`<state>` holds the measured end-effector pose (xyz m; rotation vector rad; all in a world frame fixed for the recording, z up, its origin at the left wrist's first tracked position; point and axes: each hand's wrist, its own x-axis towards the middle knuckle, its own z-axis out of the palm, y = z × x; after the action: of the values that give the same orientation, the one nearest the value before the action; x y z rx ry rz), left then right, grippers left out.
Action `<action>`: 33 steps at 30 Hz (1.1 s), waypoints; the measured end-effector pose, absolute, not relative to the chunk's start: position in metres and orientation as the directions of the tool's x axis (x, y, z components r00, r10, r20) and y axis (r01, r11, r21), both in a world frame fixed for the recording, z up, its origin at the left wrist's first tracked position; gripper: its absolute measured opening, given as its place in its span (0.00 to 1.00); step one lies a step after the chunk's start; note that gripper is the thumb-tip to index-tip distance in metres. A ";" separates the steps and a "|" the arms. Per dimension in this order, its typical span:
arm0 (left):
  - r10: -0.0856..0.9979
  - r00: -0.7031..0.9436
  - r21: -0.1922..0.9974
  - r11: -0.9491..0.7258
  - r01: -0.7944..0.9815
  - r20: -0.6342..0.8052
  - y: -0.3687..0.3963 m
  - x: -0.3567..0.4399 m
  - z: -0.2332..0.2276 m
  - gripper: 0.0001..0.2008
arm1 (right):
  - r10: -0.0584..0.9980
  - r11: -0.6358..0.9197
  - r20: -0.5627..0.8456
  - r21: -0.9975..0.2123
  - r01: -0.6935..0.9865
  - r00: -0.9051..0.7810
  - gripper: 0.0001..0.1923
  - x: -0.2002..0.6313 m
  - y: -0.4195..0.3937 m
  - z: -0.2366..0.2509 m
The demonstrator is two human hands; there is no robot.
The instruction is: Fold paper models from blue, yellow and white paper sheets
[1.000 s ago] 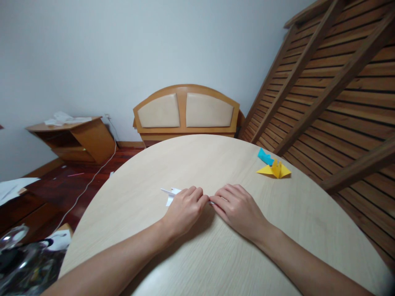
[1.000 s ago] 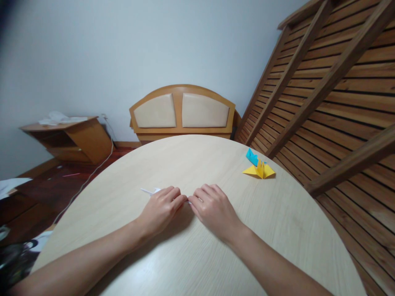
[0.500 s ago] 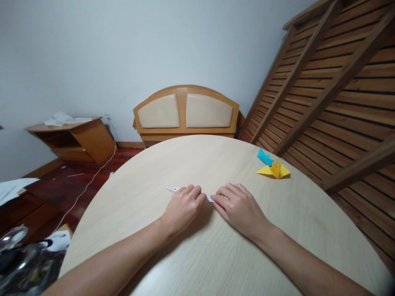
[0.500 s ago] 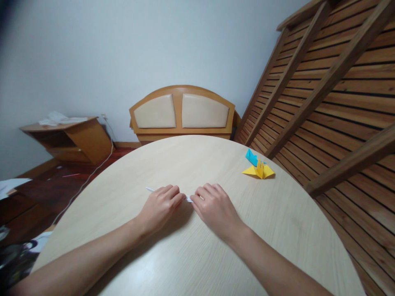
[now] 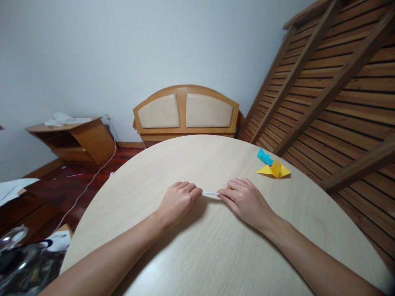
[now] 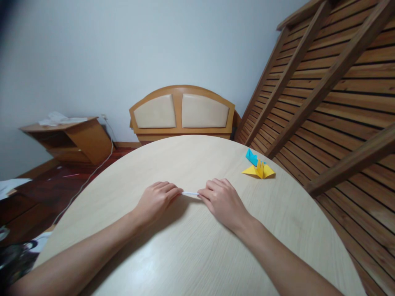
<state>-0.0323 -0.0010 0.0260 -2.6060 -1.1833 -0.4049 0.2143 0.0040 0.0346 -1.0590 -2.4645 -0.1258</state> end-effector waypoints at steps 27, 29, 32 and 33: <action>0.923 0.318 0.766 -0.039 0.641 -0.219 0.031 -0.071 0.030 0.19 | 0.799 0.354 -0.008 -0.802 0.481 -0.602 0.16 0.234 0.022 0.028; 0.935 0.314 0.677 -0.127 0.725 -0.162 0.031 -0.073 0.028 0.17 | 0.819 0.341 -0.007 -0.798 0.497 -0.573 0.16 0.233 0.023 0.024; 0.941 0.318 0.491 -0.331 0.806 0.114 0.023 -0.067 0.029 0.13 | 0.840 0.359 0.016 -0.766 0.533 -0.543 0.15 0.231 0.025 0.019; 0.895 0.379 0.414 -0.445 0.795 0.234 0.018 -0.063 0.030 0.14 | 0.848 0.372 0.032 -0.746 0.552 -0.529 0.14 0.231 0.025 0.017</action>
<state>-0.0627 0.0182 0.0300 -2.7947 -1.7469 -0.7318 0.2308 0.0250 0.0169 -1.2147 -2.2253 0.9745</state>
